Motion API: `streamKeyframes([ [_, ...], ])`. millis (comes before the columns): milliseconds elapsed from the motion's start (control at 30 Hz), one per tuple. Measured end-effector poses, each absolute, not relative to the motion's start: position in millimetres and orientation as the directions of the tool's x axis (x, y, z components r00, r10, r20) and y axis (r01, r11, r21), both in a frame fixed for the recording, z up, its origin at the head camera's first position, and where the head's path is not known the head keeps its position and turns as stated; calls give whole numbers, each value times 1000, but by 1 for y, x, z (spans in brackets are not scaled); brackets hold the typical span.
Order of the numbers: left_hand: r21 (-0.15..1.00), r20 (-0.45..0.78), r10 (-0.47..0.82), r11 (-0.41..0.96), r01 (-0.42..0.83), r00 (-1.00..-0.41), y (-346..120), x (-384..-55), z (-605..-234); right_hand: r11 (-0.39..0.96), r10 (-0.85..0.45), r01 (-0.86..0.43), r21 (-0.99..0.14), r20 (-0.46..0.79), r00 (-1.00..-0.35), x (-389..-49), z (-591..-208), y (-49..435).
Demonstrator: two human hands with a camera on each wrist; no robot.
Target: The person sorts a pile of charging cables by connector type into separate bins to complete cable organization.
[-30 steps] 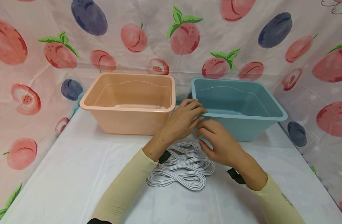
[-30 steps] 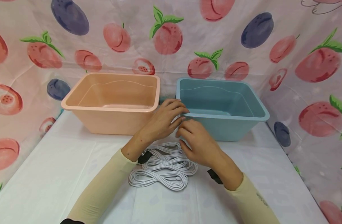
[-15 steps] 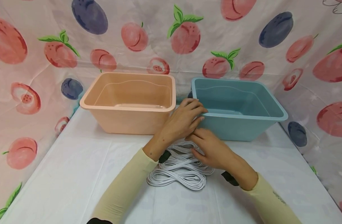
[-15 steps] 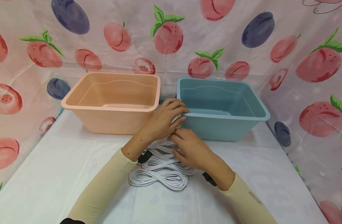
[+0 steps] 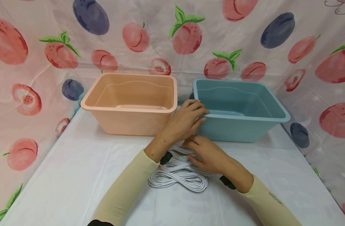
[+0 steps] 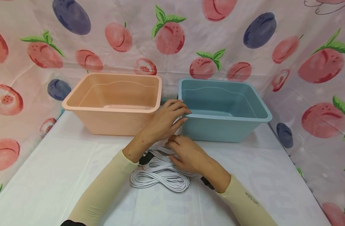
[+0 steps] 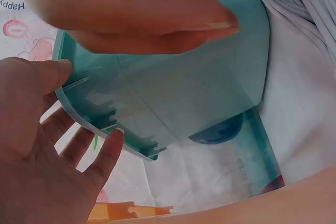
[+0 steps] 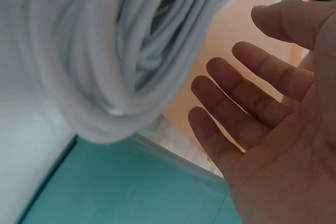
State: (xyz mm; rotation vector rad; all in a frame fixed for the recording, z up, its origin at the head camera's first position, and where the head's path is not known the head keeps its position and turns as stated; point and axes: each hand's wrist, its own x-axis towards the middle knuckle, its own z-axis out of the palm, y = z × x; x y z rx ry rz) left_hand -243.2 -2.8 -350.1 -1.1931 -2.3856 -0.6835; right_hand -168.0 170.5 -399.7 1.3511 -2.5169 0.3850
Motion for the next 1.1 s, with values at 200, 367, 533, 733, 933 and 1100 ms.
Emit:
streamKeyframes([
  [200, 239, 546, 627, 519, 821, -556, -4, -243, -350, 545, -783, -831, -110, 289, -551, -166, -405, 167],
  [367, 236, 549, 628, 516, 823, -551, -4, -243, -350, 537, -796, -835, -118, 257, -548, -167, -409, 164],
  [533, 236, 549, 629, 515, 824, -550, -3, -243, -350, 532, -804, -840, -110, 245, -541, -166, -411, 162],
  [733, 239, 543, 629, 520, 820, -557, -3, -243, -351, 533, -804, -840, -105, 245, -541, -165, -413, 160],
  [933, 236, 540, 628, 526, 817, -561, -3, -243, -351, 544, -799, -833, -98, 242, -550, -165, -414, 159],
  [1100, 237, 541, 629, 523, 819, -558, -3, -244, -351, 563, -787, -820, -99, 238, -569, -166, -417, 159],
])
